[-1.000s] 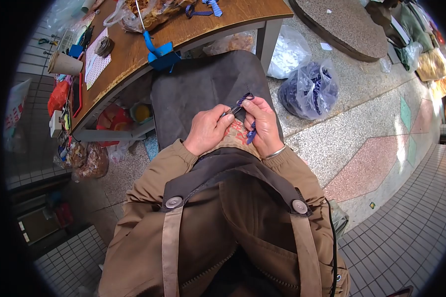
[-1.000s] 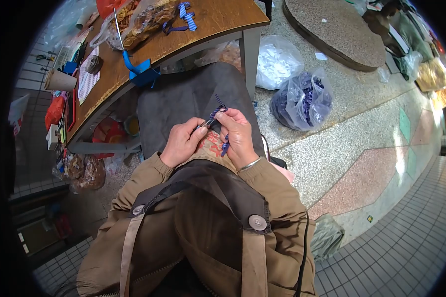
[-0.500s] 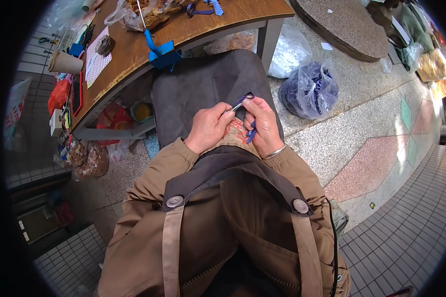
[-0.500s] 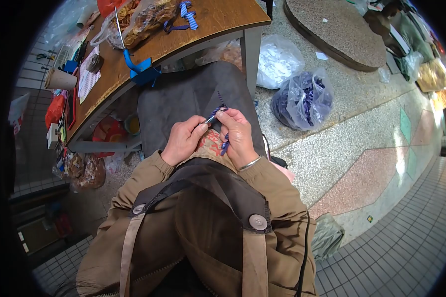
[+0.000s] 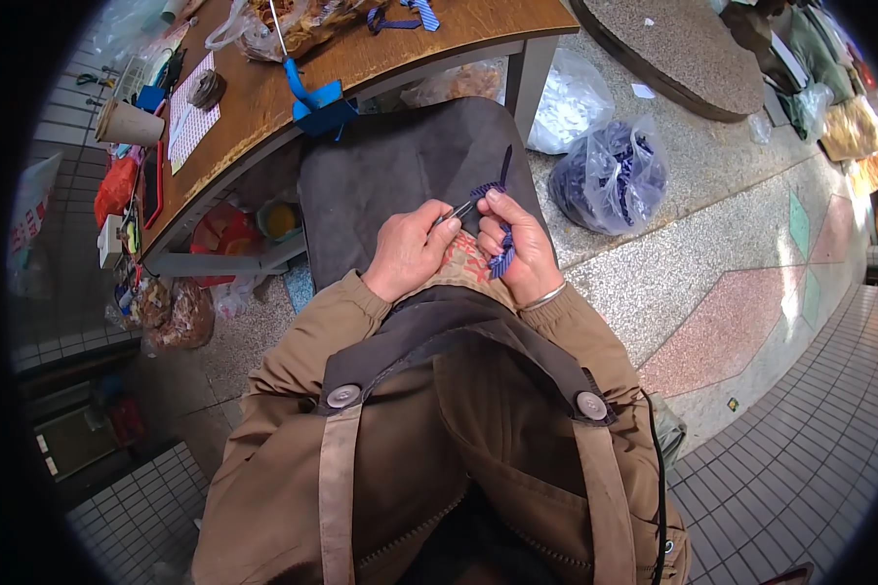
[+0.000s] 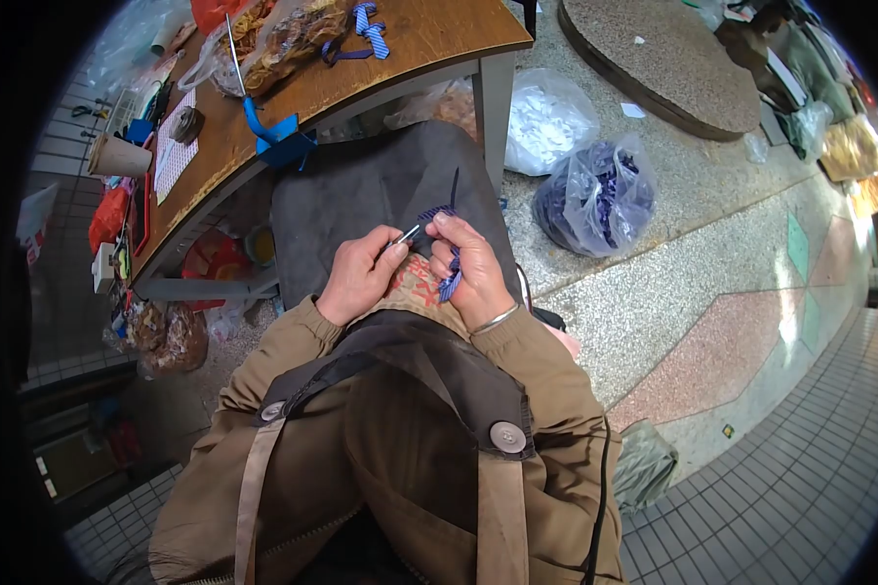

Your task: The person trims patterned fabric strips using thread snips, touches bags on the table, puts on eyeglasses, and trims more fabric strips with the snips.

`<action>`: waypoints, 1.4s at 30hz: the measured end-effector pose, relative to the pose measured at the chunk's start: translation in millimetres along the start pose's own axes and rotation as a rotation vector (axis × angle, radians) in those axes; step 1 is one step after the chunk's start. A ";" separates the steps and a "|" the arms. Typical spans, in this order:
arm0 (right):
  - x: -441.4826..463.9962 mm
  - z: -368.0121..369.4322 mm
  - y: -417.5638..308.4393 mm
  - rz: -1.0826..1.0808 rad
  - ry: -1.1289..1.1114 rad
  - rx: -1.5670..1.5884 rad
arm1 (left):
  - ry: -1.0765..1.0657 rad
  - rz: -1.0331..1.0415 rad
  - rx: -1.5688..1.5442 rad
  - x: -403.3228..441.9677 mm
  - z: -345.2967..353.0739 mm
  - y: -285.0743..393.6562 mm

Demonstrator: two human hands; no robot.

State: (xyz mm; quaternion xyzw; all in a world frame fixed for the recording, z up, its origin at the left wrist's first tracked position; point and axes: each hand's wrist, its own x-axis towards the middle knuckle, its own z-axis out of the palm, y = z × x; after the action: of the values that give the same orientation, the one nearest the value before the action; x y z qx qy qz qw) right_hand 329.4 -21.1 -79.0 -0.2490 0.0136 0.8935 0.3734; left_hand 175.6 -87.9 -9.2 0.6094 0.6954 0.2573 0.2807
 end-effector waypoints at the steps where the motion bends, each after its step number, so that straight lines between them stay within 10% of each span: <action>1: 1.3 -2.8 0.2 0.040 -0.020 0.028 | 0.016 0.017 0.014 0.0 0.6 0.3; 14: -0.1 -2.9 -6.8 0.206 -0.119 0.049 | 0.069 0.039 0.096 -0.3 1.1 1.9; 42: -4.9 3.7 2.5 -0.244 0.023 -0.307 | 0.148 0.211 0.386 -4.7 -4.9 6.7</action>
State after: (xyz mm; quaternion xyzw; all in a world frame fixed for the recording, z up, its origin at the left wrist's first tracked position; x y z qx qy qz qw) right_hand 329.1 -25.3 -73.9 -0.3132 -0.1489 0.8303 0.4363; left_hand 177.3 -91.8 -0.7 0.7006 0.6829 0.1912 0.0787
